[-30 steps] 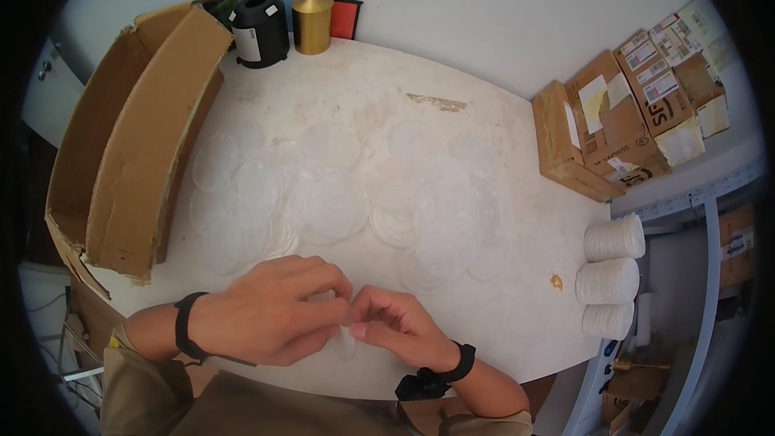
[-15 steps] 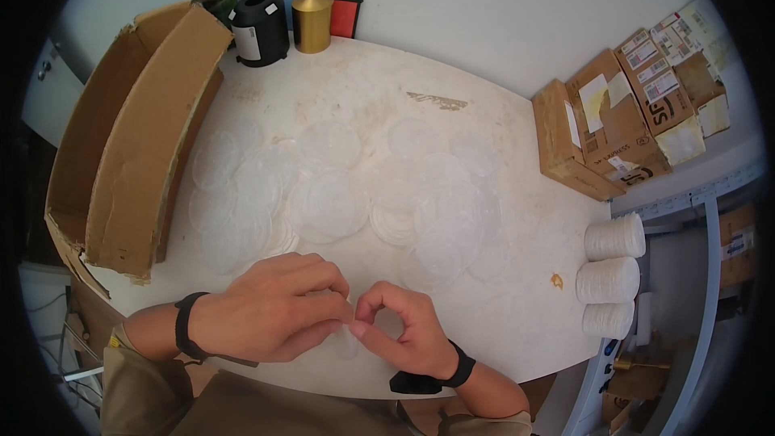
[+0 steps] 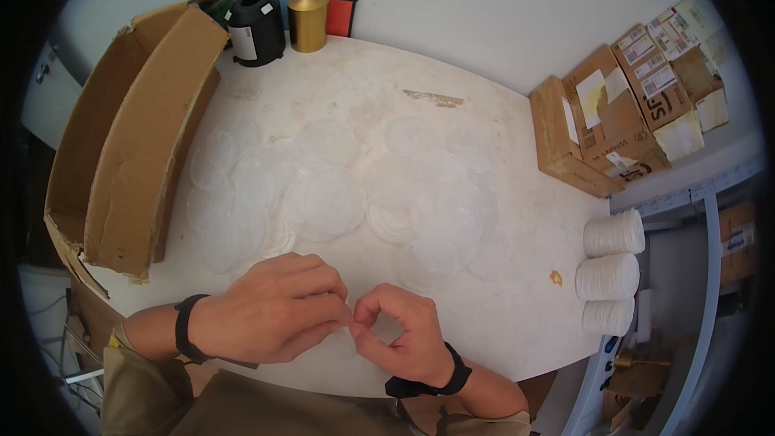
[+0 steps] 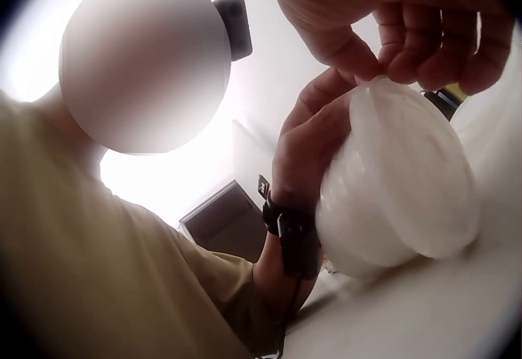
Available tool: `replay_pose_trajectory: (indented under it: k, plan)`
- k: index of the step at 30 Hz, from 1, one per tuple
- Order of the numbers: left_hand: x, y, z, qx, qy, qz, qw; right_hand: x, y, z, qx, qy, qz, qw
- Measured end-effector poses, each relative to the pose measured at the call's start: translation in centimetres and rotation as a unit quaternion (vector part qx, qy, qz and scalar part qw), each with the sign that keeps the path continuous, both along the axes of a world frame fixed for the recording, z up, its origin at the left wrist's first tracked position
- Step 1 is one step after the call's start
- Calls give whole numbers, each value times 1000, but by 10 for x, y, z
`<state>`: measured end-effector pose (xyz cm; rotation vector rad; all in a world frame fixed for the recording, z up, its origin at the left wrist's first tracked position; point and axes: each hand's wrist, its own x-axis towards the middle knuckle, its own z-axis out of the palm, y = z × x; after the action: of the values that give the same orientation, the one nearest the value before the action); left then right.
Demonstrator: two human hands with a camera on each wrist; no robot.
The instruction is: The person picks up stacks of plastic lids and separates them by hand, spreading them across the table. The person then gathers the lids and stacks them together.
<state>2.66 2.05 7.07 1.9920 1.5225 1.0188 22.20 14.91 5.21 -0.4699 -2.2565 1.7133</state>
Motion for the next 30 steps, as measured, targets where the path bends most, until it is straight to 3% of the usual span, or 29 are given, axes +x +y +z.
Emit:
replay_pose_trajectory:
  k: [6, 9, 18, 23, 30]
  plan:
    - [2, 0, 1, 0, 4, 3, 1000, 1, 1, 3, -29, -24, -16, 999]
    - [1, 0, 0, 1, 10, 7, 1000, 4, 12, -3, 31, -33, -24, 999]
    - [-4, -1, 1, -4, 20, 14, 1000, -1, 16, -6, -41, -20, -45, 998]
    - [-4, -1, 3, -13, 32, 15, 999, -1, 20, 2, 28, -48, 60, 997]
    - [-6, 0, 5, -17, 50, 14, 999, -1, 19, 3, -4, -63, 68, 996]
